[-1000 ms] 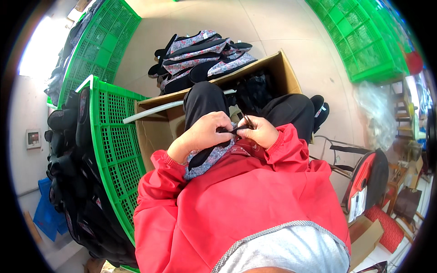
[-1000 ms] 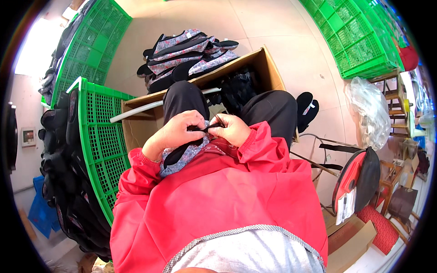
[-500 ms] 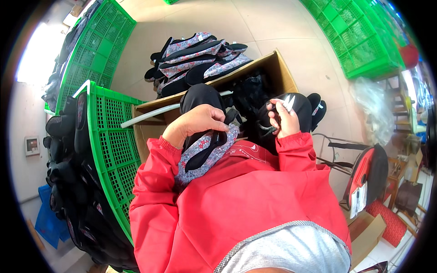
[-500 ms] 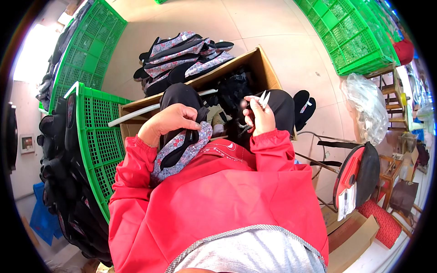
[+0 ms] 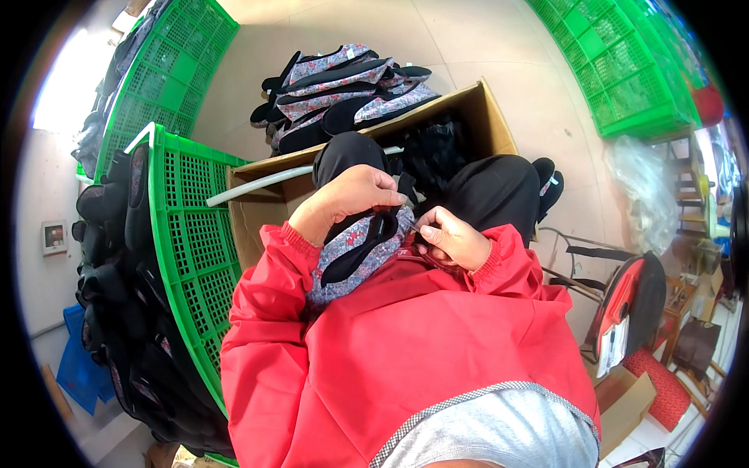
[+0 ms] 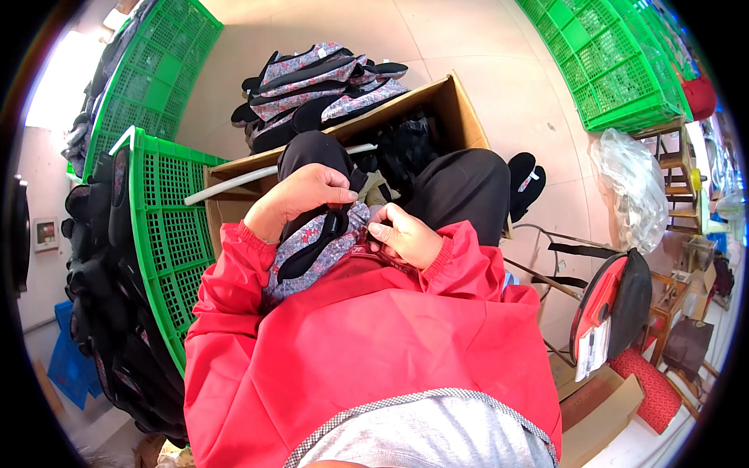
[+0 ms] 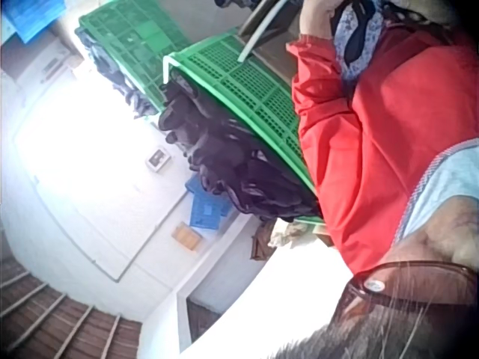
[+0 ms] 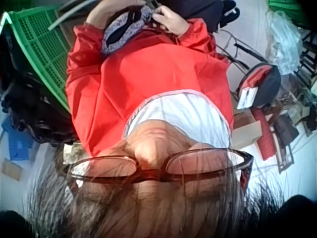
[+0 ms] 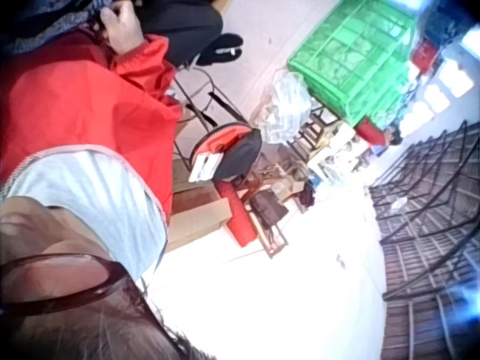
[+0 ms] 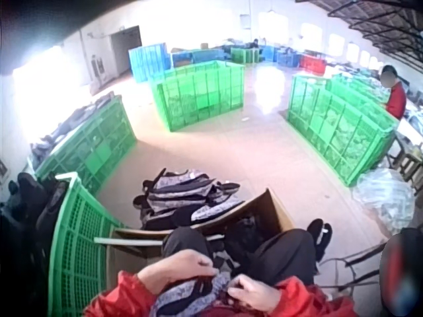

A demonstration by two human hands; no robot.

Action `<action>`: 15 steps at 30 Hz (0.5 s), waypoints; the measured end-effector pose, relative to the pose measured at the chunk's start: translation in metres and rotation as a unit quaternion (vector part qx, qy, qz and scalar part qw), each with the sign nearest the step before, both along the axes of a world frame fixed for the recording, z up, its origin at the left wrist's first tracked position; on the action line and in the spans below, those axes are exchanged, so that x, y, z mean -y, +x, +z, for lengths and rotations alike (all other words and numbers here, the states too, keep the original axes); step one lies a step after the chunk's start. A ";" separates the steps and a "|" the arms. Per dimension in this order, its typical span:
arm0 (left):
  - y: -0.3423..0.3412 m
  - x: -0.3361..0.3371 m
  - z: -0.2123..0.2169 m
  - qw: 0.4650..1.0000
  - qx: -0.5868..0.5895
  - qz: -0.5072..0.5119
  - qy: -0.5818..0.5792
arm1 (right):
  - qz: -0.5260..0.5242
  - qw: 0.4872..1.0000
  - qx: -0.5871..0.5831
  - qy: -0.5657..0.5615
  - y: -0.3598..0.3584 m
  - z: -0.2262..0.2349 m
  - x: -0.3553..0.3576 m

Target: The person sits on the floor and sews the upper fabric onto the sole of a slipper using a needle and thread. They repeatedly pick up slippers from a cardboard box, stitch the parts together, and place the finished items into a green plastic crate.

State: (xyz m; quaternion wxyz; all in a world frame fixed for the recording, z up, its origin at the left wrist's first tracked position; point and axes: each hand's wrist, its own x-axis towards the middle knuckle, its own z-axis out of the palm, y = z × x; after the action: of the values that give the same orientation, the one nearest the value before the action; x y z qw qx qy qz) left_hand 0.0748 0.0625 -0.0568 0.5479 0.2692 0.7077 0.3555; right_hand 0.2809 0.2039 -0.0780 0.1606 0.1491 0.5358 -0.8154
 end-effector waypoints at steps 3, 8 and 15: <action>-0.001 -0.001 -0.004 1.000 0.020 0.009 0.003 | 0.003 0.999 0.043 -0.020 -0.004 0.002 0.002; 0.001 -0.003 -0.006 0.999 0.027 0.021 0.002 | -0.007 0.998 0.068 -0.001 -0.014 0.011 0.003; 0.002 -0.003 -0.006 0.999 0.022 0.024 0.011 | -0.001 0.996 0.084 0.042 -0.020 0.001 0.004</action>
State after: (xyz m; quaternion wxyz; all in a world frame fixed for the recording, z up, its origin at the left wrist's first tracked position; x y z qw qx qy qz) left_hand 0.0769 0.0657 -0.0627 0.5519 0.2501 0.6977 0.3822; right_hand 0.2606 0.2001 -0.0767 0.1976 0.2240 0.5538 -0.7772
